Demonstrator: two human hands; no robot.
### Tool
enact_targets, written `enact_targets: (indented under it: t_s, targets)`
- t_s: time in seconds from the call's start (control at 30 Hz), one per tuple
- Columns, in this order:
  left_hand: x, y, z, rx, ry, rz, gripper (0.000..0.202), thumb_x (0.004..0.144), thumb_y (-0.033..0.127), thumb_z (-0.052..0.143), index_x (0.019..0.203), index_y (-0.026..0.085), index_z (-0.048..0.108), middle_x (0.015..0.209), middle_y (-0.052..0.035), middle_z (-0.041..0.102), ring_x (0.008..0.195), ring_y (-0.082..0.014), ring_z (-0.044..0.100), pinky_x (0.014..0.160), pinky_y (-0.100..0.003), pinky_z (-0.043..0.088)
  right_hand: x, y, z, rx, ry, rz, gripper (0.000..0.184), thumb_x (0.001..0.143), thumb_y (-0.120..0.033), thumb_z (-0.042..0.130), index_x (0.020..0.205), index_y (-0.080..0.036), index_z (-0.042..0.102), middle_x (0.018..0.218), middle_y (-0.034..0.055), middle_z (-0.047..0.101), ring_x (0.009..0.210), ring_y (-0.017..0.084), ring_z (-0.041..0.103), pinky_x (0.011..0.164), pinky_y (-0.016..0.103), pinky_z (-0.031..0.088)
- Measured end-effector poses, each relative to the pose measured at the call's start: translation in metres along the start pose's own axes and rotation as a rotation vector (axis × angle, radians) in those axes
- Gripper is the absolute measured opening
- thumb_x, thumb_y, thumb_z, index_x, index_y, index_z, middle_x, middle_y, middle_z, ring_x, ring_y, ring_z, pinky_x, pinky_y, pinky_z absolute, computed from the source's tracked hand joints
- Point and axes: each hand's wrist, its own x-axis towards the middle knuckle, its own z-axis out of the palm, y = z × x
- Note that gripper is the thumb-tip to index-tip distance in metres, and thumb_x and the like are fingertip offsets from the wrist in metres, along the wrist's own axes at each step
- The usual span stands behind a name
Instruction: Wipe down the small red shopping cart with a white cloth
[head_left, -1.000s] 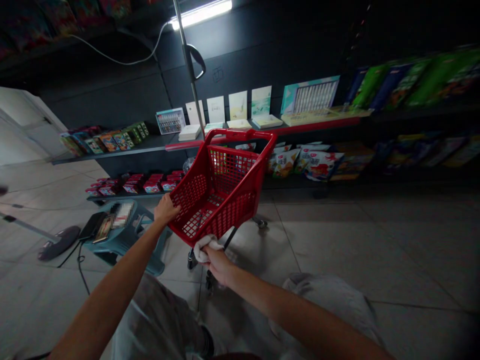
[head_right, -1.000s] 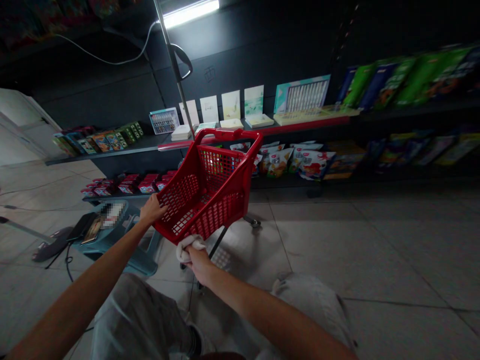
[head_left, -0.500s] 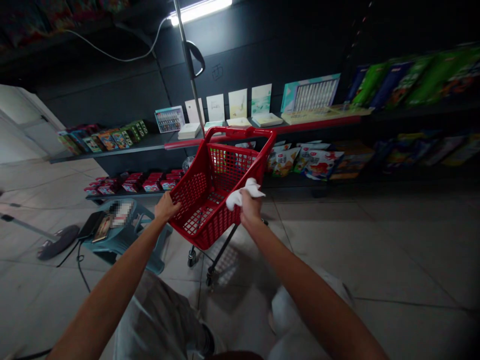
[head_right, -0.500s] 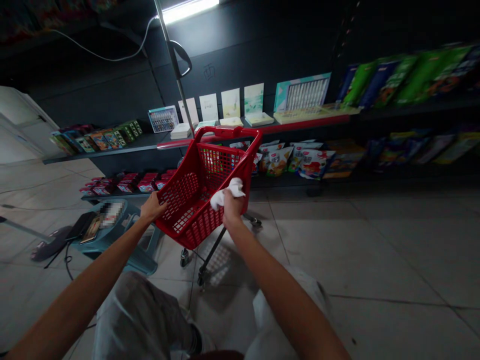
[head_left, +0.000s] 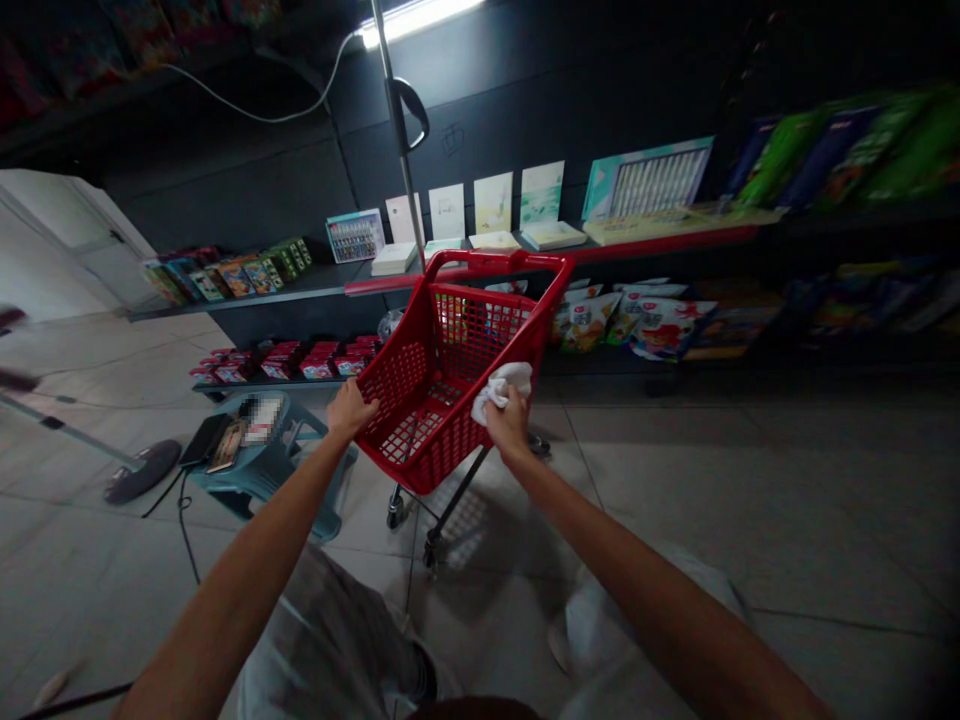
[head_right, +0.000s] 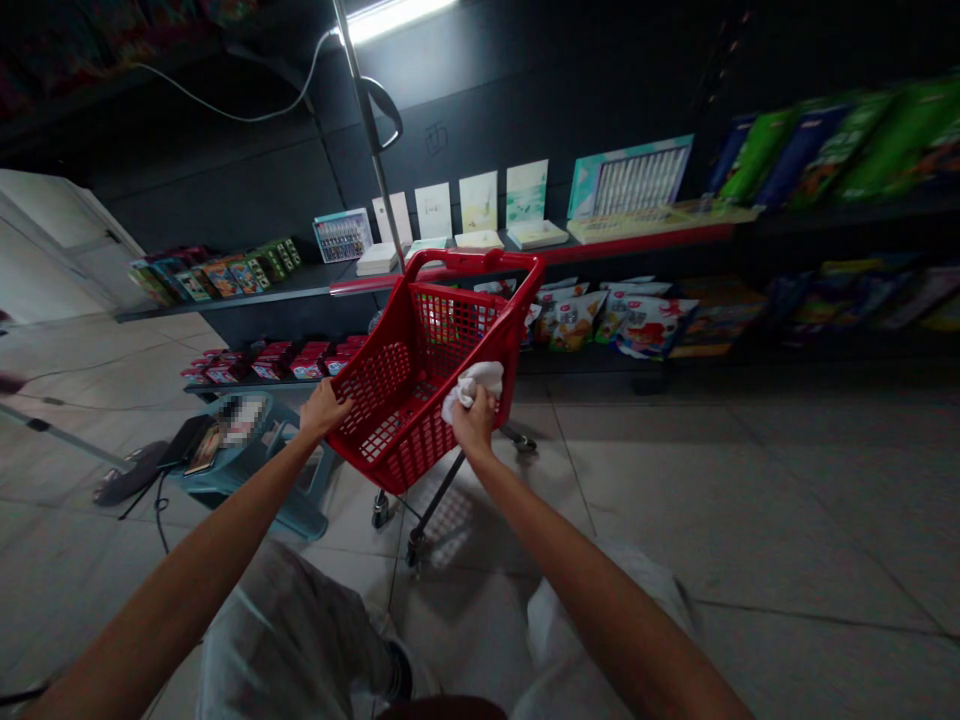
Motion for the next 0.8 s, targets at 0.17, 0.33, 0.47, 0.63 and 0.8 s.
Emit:
enact_targets:
  t_s: [0.17,0.33,0.47,0.63,0.8]
  targets:
    - [-0.003,0.007,-0.007,0.001,0.140,0.083,0.066,0.088,0.036,0.059,0.150,0.016,0.045,0.156,-0.0183,0.050,0.148,-0.0319,0.047,0.120,-0.045,0.041,-0.054,-0.058,-0.006,0.038,-0.199,-0.317,0.042,0.085,-0.015,0.056,0.125,-0.021,0.066,0.127,0.0126,0.057,0.123,0.026,0.059,0.115,0.042,0.046]
    - [-0.026,0.028,-0.009,-0.070,0.134,0.322,0.054,0.094,0.029,0.053,0.147,0.021,0.055,0.157,-0.0126,0.053,0.149,-0.0289,0.046,0.122,-0.043,0.040,-0.062,-0.092,-0.013,-0.177,-0.585,-0.660,0.046,0.085,-0.006,0.054,0.127,-0.019,0.069,0.139,0.0145,0.058,0.131,0.029,0.053,0.118,0.046,0.043]
    - [-0.055,0.049,0.013,-0.054,-0.224,0.352,0.034,0.095,0.031,0.055,0.122,0.021,0.074,0.131,-0.0160,0.073,0.126,-0.0342,0.066,0.105,-0.043,0.053,-0.059,-0.096,-0.013,-0.369,-0.649,-0.741,0.038,0.087,-0.009,0.060,0.123,-0.015,0.072,0.142,0.0162,0.061,0.131,0.034,0.052,0.115,0.052,0.043]
    - [-0.078,0.056,0.016,-0.093,-0.232,0.442,0.037,0.098,0.027,0.044,0.120,0.022,0.074,0.128,-0.0113,0.075,0.122,-0.0281,0.069,0.104,-0.039,0.053,-0.042,-0.090,-0.017,-0.379,-0.671,-0.765,0.037,0.089,-0.006,0.056,0.121,-0.016,0.073,0.141,0.0153,0.064,0.129,0.031,0.054,0.116,0.049,0.044]
    - [-0.087,0.054,-0.004,-0.149,-0.238,0.648,0.042,0.103,0.050,0.043,0.116,0.024,0.074,0.094,-0.0078,0.078,0.092,-0.0240,0.075,0.086,-0.033,0.054,0.005,-0.072,-0.032,-0.396,-0.506,-0.660,0.046,0.087,0.001,0.051,0.121,-0.019,0.074,0.141,0.0131,0.063,0.129,0.030,0.054,0.113,0.046,0.047]
